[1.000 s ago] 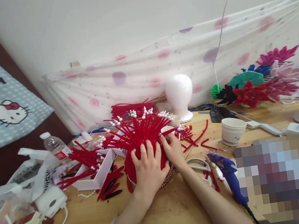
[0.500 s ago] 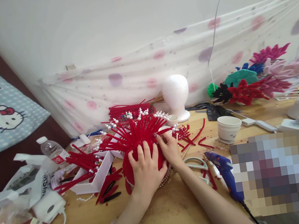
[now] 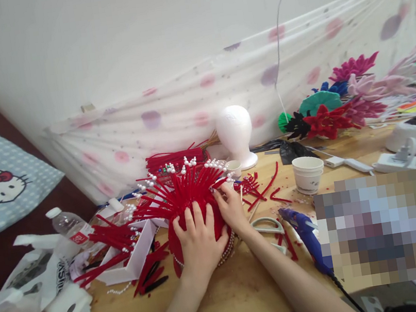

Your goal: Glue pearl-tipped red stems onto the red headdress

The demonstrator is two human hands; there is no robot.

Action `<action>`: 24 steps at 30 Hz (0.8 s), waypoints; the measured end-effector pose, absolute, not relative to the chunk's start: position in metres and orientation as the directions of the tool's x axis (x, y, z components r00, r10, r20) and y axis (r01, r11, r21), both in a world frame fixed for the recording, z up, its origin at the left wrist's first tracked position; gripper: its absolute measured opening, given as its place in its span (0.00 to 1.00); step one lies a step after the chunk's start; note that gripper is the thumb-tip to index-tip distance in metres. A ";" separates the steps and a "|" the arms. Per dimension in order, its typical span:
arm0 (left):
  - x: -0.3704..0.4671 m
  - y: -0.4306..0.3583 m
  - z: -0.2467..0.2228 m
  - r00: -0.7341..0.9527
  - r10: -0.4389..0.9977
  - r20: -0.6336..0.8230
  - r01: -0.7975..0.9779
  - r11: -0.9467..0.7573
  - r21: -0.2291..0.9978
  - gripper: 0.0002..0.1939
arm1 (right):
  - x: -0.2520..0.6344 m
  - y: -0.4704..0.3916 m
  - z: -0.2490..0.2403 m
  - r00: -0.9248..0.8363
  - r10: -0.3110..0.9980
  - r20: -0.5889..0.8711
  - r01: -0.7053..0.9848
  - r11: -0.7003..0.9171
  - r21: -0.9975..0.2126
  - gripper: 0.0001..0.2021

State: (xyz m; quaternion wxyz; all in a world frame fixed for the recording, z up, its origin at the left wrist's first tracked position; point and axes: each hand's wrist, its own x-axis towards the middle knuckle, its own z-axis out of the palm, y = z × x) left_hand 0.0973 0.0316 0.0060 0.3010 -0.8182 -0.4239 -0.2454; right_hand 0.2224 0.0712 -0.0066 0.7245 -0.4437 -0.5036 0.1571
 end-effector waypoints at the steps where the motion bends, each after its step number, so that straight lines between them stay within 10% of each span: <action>1: 0.098 0.032 0.005 0.519 0.547 0.656 0.842 -0.459 -0.284 0.27 | 0.223 0.072 -0.007 0.443 0.675 0.590 0.223 0.554 -0.802 0.08; 8: 0.091 0.022 0.017 0.525 0.567 0.635 0.821 -0.534 -0.202 0.26 | 0.223 0.074 -0.010 0.478 0.677 0.559 0.218 0.526 -0.822 0.09; 15: 0.101 0.060 0.123 0.597 0.443 0.668 0.640 -0.766 -0.063 0.25 | 0.224 0.077 -0.012 0.478 0.654 0.587 0.248 0.541 -0.804 0.10; 24: 0.178 0.122 0.180 0.924 0.367 -0.110 0.377 -0.922 0.086 0.28 | 0.225 0.078 -0.010 0.485 0.637 0.599 0.282 0.535 -0.796 0.08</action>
